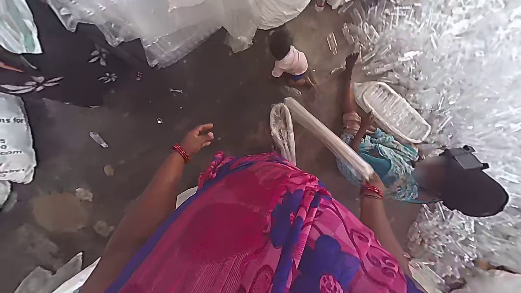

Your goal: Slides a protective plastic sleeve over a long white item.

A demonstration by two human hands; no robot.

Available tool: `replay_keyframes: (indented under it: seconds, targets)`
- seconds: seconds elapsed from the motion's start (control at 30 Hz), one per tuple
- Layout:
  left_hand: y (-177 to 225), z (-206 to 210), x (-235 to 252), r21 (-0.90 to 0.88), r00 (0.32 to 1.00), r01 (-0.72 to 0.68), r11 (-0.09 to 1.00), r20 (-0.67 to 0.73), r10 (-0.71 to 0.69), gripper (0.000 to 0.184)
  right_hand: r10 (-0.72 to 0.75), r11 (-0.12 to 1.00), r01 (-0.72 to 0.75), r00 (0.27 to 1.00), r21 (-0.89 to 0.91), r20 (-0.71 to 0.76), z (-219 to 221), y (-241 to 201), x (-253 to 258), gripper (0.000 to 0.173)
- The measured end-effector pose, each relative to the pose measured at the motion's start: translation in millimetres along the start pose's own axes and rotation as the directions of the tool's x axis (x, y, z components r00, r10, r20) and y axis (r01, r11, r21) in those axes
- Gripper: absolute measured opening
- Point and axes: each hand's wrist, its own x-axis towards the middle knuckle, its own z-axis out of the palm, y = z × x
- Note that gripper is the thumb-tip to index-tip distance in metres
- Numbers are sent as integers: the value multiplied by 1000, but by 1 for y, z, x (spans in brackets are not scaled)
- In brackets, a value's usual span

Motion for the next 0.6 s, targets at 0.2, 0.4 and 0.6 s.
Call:
replay_keyframes:
  seconds: [0.2, 0.4, 0.6]
  targets:
    - [-68, 10, 8, 610, 918, 86, 788, 260, -301, 42, 234, 759, -296, 955, -580, -182, 44, 53, 18, 35]
    - [-80, -7, -36, 442, 916, 322, 837, 77, -393, 40, 329, 576, -157, 943, -802, 52, 43, -35, 18, 49]
    - [-63, -53, -14, -179, 937, 279, 943, -165, -309, 41, 33, 680, 278, 913, -678, 407, 158, -110, 19, 38]
